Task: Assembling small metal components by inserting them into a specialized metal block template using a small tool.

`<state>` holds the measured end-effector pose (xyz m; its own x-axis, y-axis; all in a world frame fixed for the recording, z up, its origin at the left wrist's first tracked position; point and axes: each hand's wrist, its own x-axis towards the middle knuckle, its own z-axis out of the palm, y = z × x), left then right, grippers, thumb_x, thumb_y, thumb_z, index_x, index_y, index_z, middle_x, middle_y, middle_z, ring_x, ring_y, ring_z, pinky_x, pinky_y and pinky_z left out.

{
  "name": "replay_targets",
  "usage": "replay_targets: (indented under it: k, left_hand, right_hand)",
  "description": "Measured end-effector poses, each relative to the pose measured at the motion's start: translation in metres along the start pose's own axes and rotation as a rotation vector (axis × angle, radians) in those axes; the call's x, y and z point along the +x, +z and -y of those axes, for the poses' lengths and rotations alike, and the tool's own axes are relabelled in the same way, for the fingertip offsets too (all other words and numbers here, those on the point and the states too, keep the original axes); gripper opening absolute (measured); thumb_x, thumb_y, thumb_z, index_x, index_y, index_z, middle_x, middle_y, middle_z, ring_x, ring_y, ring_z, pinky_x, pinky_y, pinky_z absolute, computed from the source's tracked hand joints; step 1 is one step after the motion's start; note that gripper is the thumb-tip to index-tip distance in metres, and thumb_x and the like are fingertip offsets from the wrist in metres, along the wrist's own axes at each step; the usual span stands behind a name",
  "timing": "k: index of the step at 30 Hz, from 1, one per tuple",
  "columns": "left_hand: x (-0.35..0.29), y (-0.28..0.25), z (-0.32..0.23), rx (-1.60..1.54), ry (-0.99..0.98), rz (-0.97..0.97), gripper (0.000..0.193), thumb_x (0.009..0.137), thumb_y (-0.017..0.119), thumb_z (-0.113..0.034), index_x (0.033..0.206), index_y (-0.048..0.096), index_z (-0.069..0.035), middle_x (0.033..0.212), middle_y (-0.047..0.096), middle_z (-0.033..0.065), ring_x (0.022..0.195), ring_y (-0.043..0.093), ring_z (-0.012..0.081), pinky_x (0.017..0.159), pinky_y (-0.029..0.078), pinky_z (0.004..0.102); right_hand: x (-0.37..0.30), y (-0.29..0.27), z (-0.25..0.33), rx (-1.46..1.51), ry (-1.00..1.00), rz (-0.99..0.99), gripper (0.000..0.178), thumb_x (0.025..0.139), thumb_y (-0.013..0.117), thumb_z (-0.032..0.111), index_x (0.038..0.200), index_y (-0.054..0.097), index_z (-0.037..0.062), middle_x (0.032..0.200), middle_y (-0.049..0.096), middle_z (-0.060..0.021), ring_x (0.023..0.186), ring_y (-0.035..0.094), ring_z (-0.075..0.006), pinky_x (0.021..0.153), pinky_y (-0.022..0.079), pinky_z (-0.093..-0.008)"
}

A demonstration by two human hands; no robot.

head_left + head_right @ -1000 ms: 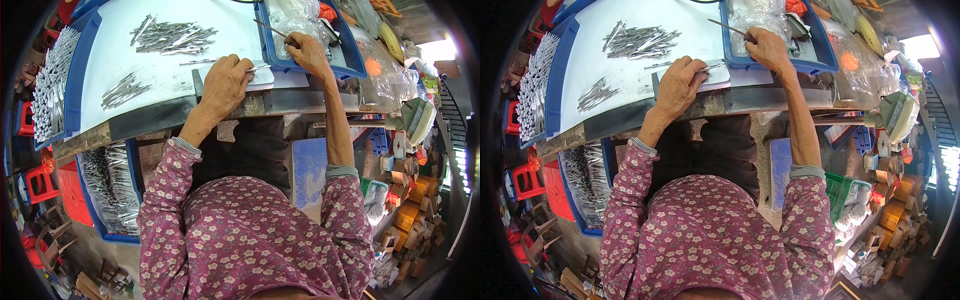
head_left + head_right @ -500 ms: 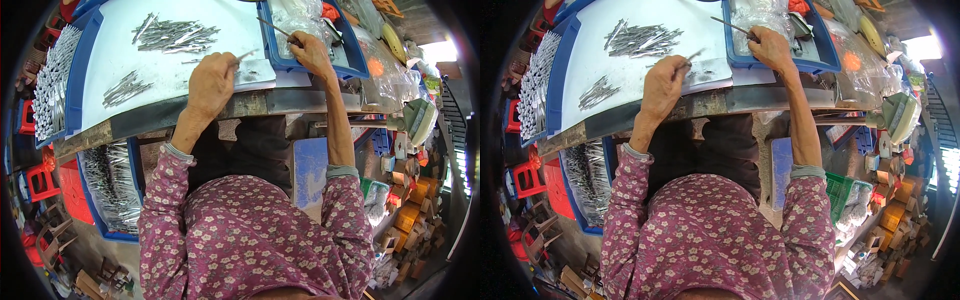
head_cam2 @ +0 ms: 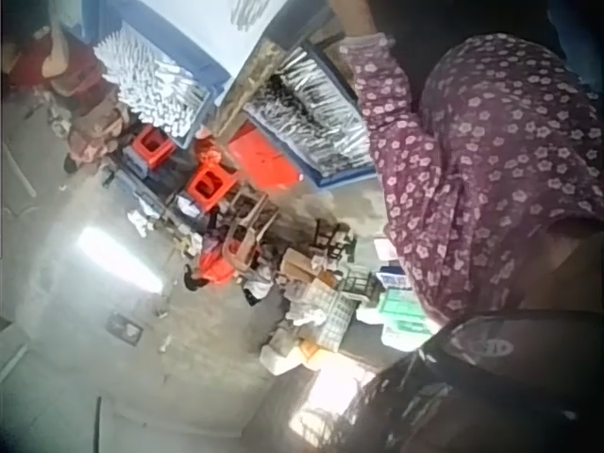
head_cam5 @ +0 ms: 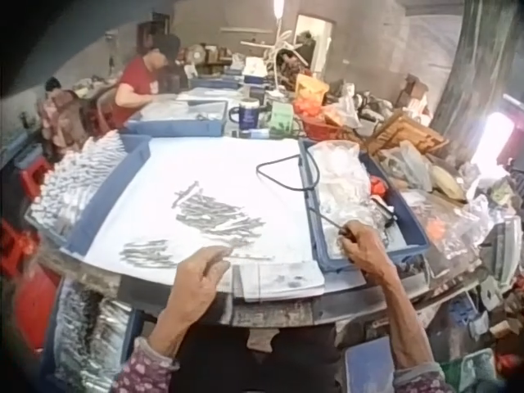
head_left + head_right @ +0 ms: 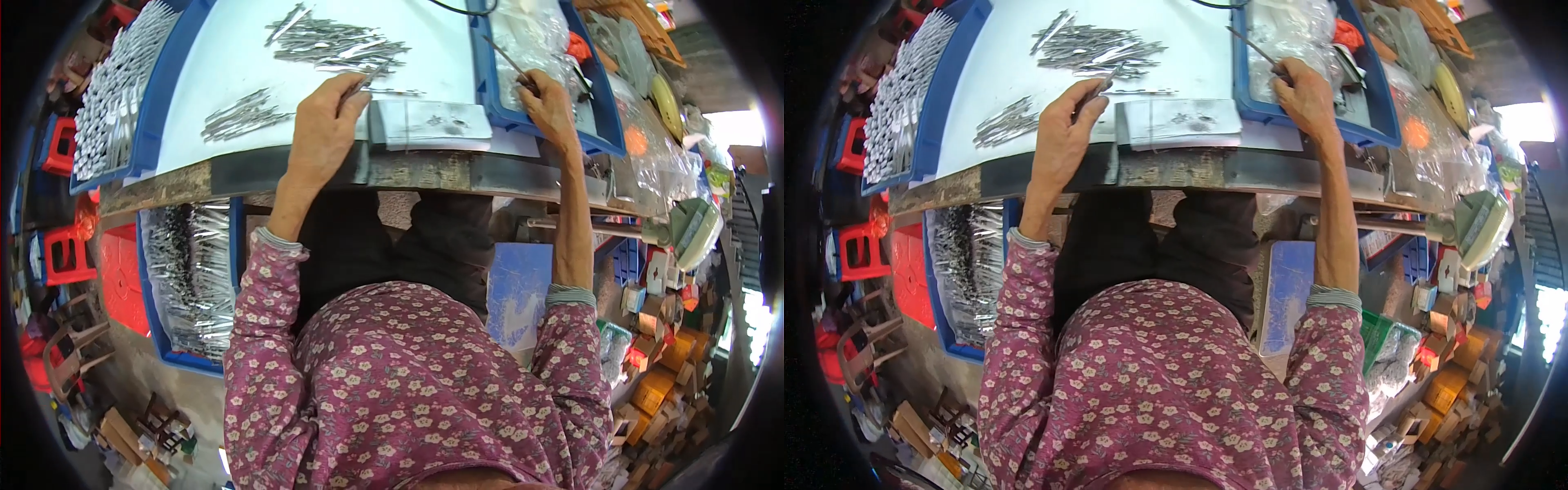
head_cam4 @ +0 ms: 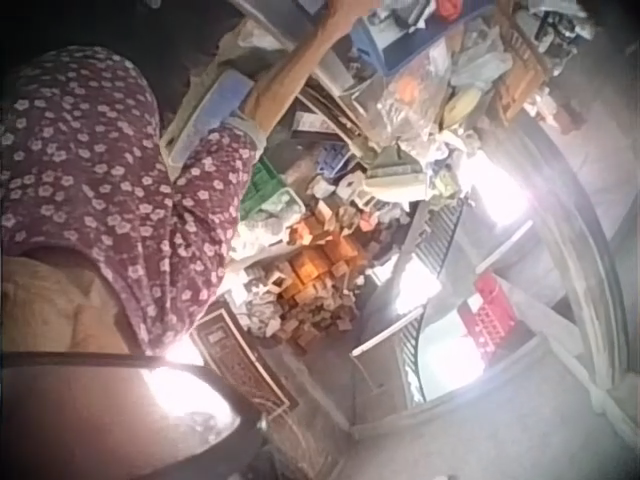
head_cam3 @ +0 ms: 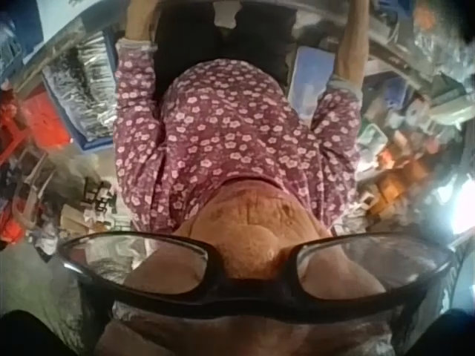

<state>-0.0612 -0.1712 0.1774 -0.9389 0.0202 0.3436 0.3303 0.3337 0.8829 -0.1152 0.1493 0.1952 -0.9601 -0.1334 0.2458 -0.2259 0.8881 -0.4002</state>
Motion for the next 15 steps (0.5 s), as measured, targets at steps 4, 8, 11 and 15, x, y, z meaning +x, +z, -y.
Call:
replay_targets:
  k: [4, 8, 11, 15]
  left_hand:
    - [-0.008, -0.05, 0.019, -0.069, -0.141, -0.012, 0.022, 0.088, 0.052, -0.016, 0.1, 0.06, 0.0, 0.075, 0.059, 0.0051, 0.067, 0.051, 0.0118, 0.063, 0.042, 0.026]
    - [-0.006, -0.083, 0.034, 0.07, -0.141, -0.165, 0.021, 0.088, 0.049, -0.013, 0.099, 0.06, 0.001, 0.07, 0.055, 0.0054, 0.068, 0.049, 0.0117, 0.064, 0.04, 0.0256]
    - [-0.002, -0.101, 0.047, 0.23, -0.09, -0.233, 0.017, 0.084, 0.052, -0.009, 0.096, 0.062, -0.001, 0.075, 0.058, 0.0104, 0.071, 0.054, 0.0204, 0.066, 0.042, 0.0302]
    - [0.007, -0.107, 0.066, 0.516, 0.071, -0.2, 0.014, 0.079, 0.057, -0.006, 0.092, 0.064, -0.005, 0.081, 0.058, 0.0123, 0.079, 0.055, 0.0304, 0.069, 0.043, 0.0388]
  right_hand:
    - [-0.001, -0.004, 0.0, 0.059, 0.11, 0.082, 0.02, 0.078, 0.052, 0.015, 0.091, 0.058, 0.001, 0.072, 0.059, -0.0166, 0.068, 0.058, -0.0289, 0.063, 0.044, -0.0362]
    - [-0.005, -0.01, -0.006, 0.023, 0.014, 0.028, 0.021, 0.08, 0.055, 0.016, 0.092, 0.057, -0.0016, 0.07, 0.058, -0.0171, 0.064, 0.057, -0.0227, 0.061, 0.043, -0.0342]
    - [-0.006, -0.007, 0.003, 0.074, 0.029, 0.013, 0.02, 0.081, 0.056, 0.014, 0.092, 0.057, -0.0022, 0.069, 0.056, -0.0154, 0.062, 0.054, -0.021, 0.06, 0.043, -0.0329]
    - [-0.006, -0.005, -0.002, 0.178, 0.058, 0.018, 0.017, 0.082, 0.057, 0.012, 0.092, 0.056, -0.0018, 0.066, 0.053, -0.0083, 0.06, 0.048, -0.0141, 0.057, 0.041, -0.0289]
